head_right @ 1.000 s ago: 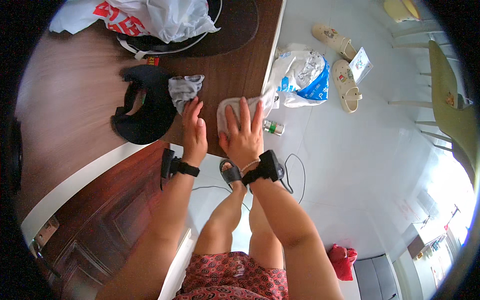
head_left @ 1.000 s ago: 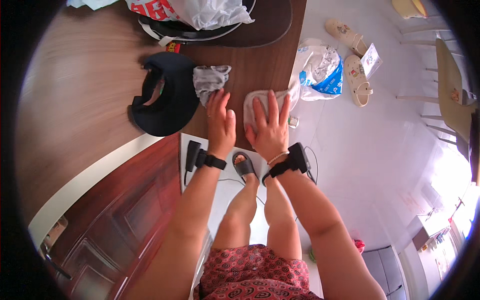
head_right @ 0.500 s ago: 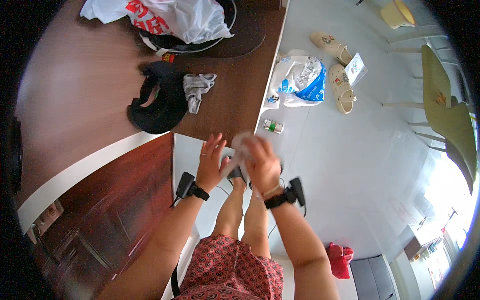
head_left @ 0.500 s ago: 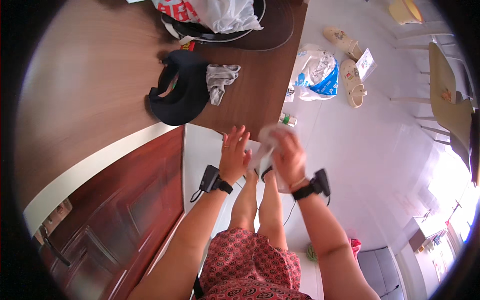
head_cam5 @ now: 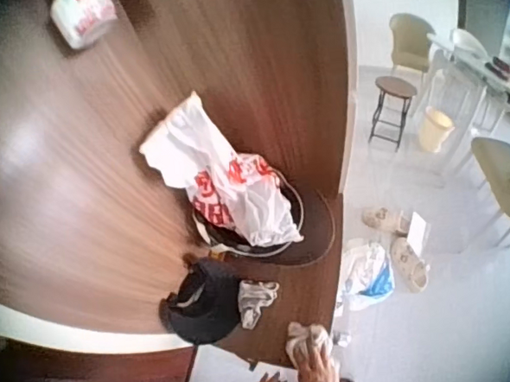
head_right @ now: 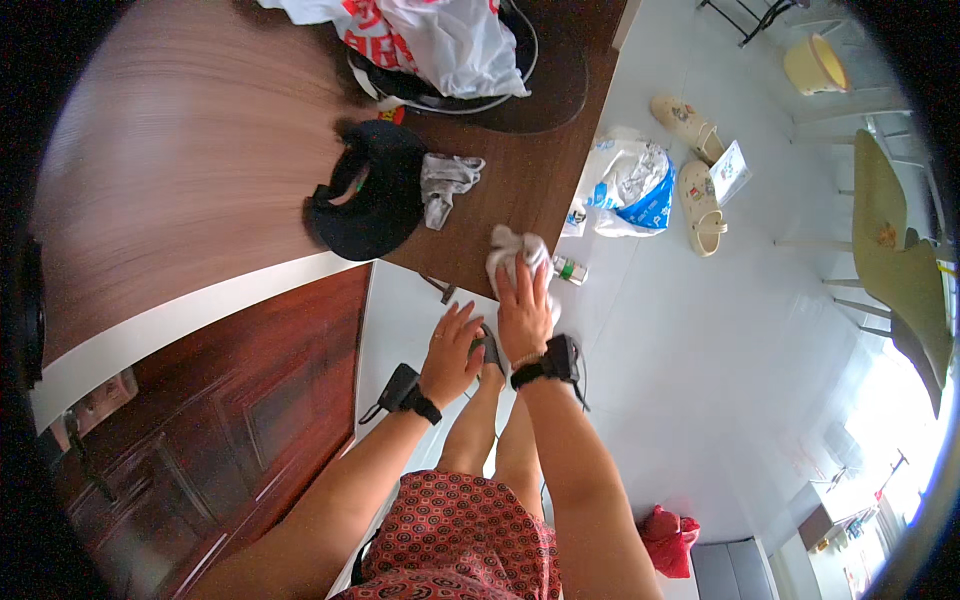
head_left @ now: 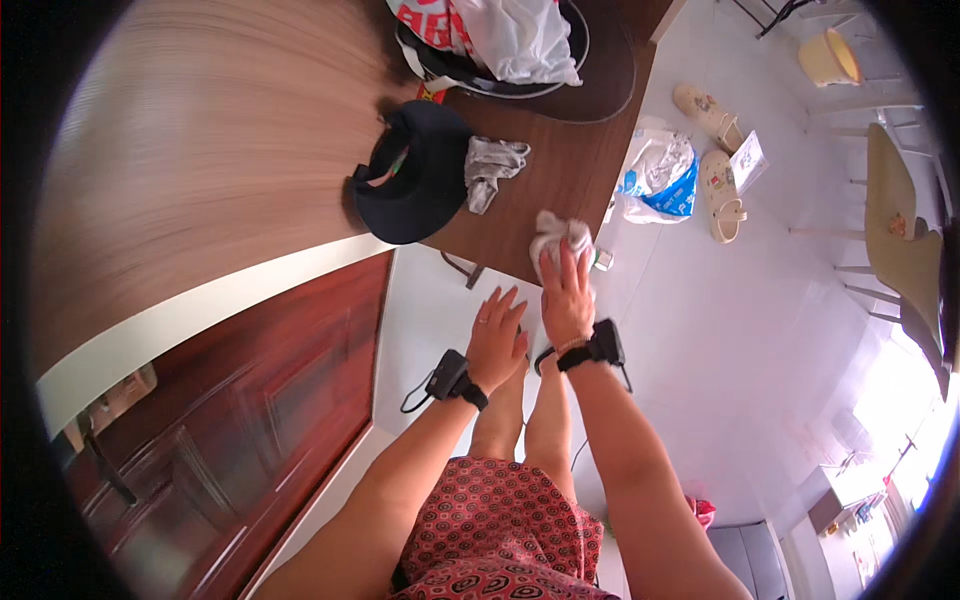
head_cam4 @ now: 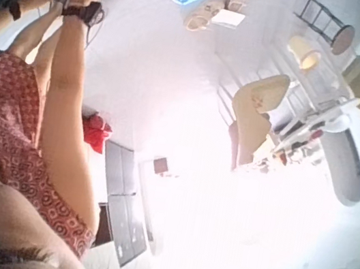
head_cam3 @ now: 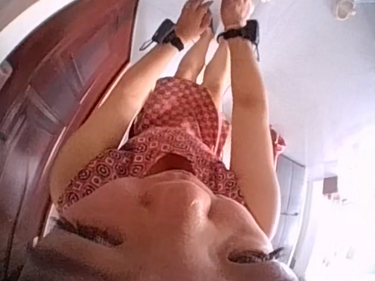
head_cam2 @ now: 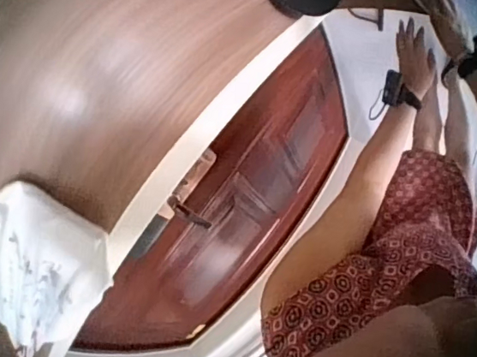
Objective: The recorder is cleaning a wooden shelf/table using a white cloth.
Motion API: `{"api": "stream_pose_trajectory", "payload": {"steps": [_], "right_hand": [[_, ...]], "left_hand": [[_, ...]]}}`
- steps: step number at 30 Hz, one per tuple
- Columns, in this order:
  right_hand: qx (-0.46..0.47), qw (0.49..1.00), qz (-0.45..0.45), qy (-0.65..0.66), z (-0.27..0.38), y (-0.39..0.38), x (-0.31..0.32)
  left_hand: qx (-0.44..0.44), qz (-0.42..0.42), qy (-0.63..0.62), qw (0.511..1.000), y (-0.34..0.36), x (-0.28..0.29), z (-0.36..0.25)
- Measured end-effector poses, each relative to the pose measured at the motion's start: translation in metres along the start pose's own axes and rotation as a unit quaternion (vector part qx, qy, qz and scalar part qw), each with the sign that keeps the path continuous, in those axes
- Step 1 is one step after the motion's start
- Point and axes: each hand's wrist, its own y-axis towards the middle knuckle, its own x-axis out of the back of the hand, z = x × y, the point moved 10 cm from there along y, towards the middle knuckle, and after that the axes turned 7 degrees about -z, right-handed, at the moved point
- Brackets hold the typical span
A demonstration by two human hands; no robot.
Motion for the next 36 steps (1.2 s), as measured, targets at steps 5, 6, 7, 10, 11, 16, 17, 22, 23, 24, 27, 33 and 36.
{"api": "stream_pose_trajectory", "payload": {"steps": [5,6,7,10,11,16,17,22,23,24,27,33,36], "right_hand": [[-0.031,0.990,0.125,0.053,0.014,-0.082,-0.009],[-0.039,0.984,0.153,0.081,0.008,-0.097,-0.009],[-0.046,0.986,0.143,0.069,-0.009,-0.107,-0.003],[-0.468,0.588,0.088,0.654,0.002,-0.148,0.020],[-0.509,0.482,0.079,0.708,0.023,-0.149,0.045],[-0.434,0.274,0.048,0.857,0.094,-0.128,0.200],[-0.400,0.301,0.060,0.863,0.110,-0.121,0.235],[-0.318,0.323,-0.006,0.892,0.105,-0.136,0.348],[-0.303,0.326,-0.031,0.895,0.096,-0.142,0.368],[-0.288,0.328,-0.059,0.898,0.092,-0.143,0.389],[-0.293,0.323,-0.165,0.885,0.081,-0.167,0.432],[-0.232,0.456,-0.322,0.796,0.084,-0.220,0.537],[-0.261,0.495,-0.329,0.761,0.092,-0.271,0.546]], "left_hand": [[-0.012,0.021,-0.007,1.000,-0.043,0.031,-0.021],[-0.021,0.019,-0.012,1.000,-0.046,0.035,-0.033],[-0.033,0.015,-0.017,0.999,-0.046,0.037,-0.049],[-0.027,0.020,-0.038,0.999,-0.069,0.071,-0.069],[-0.004,0.013,-0.067,0.998,-0.070,0.094,-0.084],[-0.039,-0.026,-0.184,0.982,-0.068,0.182,-0.192],[-0.079,-0.048,-0.193,0.977,-0.064,0.201,-0.216],[-0.099,0.075,-0.218,0.968,-0.063,0.225,-0.293],[-0.123,0.106,-0.184,0.969,-0.062,0.224,-0.305],[-0.148,0.138,-0.149,0.968,-0.057,0.224,-0.322],[-0.204,0.170,-0.214,0.940,-0.057,0.241,-0.401],[-0.320,0.120,-0.307,0.888,-0.053,0.275,-0.462],[-0.108,0.224,-0.466,0.849,-0.034,0.269,-0.468]]}}
